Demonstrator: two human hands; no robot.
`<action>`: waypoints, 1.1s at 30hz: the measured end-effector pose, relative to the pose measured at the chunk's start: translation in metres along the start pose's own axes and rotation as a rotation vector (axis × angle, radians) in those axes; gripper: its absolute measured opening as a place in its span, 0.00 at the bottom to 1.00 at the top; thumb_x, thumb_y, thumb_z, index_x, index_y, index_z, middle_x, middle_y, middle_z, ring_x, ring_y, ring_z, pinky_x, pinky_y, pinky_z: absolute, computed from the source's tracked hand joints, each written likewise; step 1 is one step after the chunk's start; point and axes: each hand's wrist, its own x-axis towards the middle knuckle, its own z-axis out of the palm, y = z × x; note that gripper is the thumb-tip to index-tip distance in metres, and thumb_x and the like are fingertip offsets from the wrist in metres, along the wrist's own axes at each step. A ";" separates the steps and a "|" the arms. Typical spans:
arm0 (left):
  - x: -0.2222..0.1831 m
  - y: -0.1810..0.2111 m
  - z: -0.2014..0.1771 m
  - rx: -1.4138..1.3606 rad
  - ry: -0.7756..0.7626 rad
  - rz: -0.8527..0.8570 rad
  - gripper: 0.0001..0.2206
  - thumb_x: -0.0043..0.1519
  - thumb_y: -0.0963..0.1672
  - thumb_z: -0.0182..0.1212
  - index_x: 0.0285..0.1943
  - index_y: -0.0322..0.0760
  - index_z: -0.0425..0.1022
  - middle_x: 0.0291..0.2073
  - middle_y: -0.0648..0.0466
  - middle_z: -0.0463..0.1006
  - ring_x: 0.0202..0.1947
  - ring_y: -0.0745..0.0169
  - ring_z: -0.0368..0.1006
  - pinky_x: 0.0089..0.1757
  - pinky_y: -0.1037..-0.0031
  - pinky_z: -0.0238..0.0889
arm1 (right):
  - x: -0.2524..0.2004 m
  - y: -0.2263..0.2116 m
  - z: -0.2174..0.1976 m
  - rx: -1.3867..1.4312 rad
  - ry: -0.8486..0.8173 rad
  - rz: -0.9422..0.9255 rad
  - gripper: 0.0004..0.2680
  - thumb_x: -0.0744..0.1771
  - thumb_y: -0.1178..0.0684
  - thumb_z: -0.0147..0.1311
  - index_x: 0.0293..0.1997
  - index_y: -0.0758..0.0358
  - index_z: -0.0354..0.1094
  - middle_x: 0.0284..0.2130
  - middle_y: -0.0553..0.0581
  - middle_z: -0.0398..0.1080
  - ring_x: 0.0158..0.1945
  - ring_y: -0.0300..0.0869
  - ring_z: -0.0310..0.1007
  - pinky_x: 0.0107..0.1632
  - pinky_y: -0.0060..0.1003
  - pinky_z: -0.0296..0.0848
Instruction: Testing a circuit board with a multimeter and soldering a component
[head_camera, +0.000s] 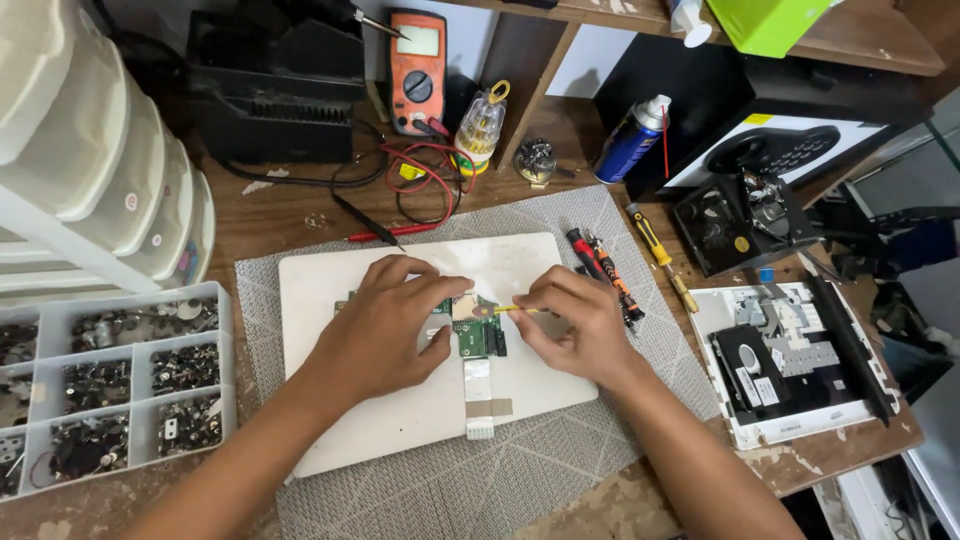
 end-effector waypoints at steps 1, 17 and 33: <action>-0.001 0.000 0.001 -0.007 -0.005 -0.003 0.24 0.56 0.42 0.60 0.65 0.43 0.73 0.46 0.47 0.83 0.59 0.43 0.71 0.63 0.47 0.51 | 0.000 -0.001 -0.002 0.033 -0.044 0.018 0.04 0.64 0.53 0.61 0.29 0.58 0.76 0.23 0.51 0.70 0.21 0.42 0.67 0.26 0.34 0.67; 0.001 0.000 0.006 0.034 0.021 0.033 0.22 0.57 0.42 0.59 0.63 0.42 0.73 0.47 0.46 0.83 0.59 0.43 0.72 0.63 0.46 0.52 | -0.001 -0.002 0.005 -0.184 0.008 -0.198 0.05 0.66 0.56 0.62 0.28 0.58 0.75 0.26 0.53 0.70 0.24 0.47 0.70 0.29 0.37 0.69; -0.002 -0.004 0.018 0.363 0.199 -0.029 0.12 0.63 0.47 0.60 0.52 0.40 0.80 0.43 0.51 0.78 0.53 0.52 0.72 0.60 0.50 0.54 | -0.004 0.025 0.004 -0.047 0.132 0.266 0.02 0.64 0.56 0.65 0.33 0.60 0.77 0.21 0.56 0.71 0.25 0.48 0.74 0.29 0.37 0.72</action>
